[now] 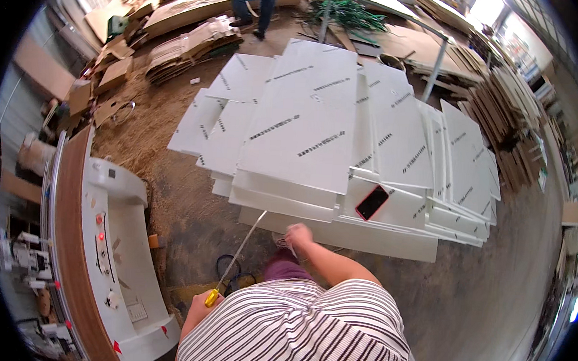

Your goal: The person repeatedly picks up white rectangular panels, places them on a CNC machine table, and uses a yellow utility knife to trim the edges. After trimming, the person stacks the finished panels on a nearby pile.

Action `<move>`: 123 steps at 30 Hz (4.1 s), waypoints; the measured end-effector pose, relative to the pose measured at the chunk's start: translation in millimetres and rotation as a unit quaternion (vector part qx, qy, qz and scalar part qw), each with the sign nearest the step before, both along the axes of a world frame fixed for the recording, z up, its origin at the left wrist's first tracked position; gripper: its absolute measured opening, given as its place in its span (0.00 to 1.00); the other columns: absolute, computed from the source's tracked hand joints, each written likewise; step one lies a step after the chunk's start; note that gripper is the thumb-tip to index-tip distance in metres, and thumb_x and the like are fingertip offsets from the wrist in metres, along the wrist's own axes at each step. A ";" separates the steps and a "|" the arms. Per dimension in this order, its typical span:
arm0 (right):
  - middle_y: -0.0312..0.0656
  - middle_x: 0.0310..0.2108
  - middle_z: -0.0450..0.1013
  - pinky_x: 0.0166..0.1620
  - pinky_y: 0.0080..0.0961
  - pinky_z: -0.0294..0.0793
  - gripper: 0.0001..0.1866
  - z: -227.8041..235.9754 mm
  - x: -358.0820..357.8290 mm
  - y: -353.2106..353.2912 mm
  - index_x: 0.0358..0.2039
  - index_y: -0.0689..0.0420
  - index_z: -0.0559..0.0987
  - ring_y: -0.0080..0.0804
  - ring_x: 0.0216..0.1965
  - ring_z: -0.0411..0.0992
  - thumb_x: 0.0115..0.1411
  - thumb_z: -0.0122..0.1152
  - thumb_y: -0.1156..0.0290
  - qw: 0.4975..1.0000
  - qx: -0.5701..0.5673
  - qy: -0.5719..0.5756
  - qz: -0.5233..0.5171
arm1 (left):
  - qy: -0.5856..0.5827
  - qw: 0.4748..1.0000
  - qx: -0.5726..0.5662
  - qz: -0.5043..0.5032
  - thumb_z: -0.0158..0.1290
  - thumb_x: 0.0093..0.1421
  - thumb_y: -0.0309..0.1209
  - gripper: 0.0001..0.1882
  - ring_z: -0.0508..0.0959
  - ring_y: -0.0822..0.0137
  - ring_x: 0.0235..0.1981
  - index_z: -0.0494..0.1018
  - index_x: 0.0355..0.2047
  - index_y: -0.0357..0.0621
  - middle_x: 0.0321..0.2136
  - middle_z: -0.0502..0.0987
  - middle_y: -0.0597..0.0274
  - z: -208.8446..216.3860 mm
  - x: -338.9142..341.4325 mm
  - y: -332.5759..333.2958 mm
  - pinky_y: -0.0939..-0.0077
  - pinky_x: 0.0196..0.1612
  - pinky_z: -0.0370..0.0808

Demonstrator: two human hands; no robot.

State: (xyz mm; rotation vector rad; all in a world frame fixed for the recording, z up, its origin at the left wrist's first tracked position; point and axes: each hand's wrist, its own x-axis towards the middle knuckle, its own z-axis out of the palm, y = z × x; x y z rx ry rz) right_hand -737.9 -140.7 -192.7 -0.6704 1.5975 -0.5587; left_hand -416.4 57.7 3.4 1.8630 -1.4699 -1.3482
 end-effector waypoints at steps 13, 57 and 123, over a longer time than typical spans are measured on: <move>0.42 0.44 0.69 0.40 0.40 0.72 0.24 -1.8 -193.4 -147.4 0.47 0.58 0.66 0.34 0.43 0.70 0.53 0.65 0.63 0.992 -0.034 -0.037 -0.117 | 0.050 0.997 0.029 0.049 0.55 0.57 0.31 0.08 0.68 0.77 0.19 0.70 0.27 0.41 0.17 0.69 0.68 -52.4 -66.1 -129.2 0.80 0.24 0.67; 0.43 0.33 0.73 0.41 0.33 0.70 0.35 27.6 96.0 -75.9 0.41 0.59 0.72 0.38 0.36 0.71 0.61 0.35 0.37 0.977 -0.082 -0.093 0.173 | 0.051 0.847 -0.387 0.361 0.58 0.50 0.22 0.21 0.69 0.71 0.36 0.61 0.41 0.42 0.36 0.66 0.63 119.6 -80.1 -133.1 0.77 0.44 0.68; 0.44 0.25 0.76 0.38 0.34 0.73 0.38 342.3 936.9 -171.4 0.25 0.53 0.80 0.41 0.33 0.75 0.41 0.53 0.26 0.464 -0.560 -0.029 0.686 | 0.000 0.223 -0.477 0.850 0.54 0.58 0.33 0.23 0.71 0.64 0.45 0.64 0.52 0.39 0.44 0.69 0.54 -2.9 308.0 100.7 0.65 0.49 0.70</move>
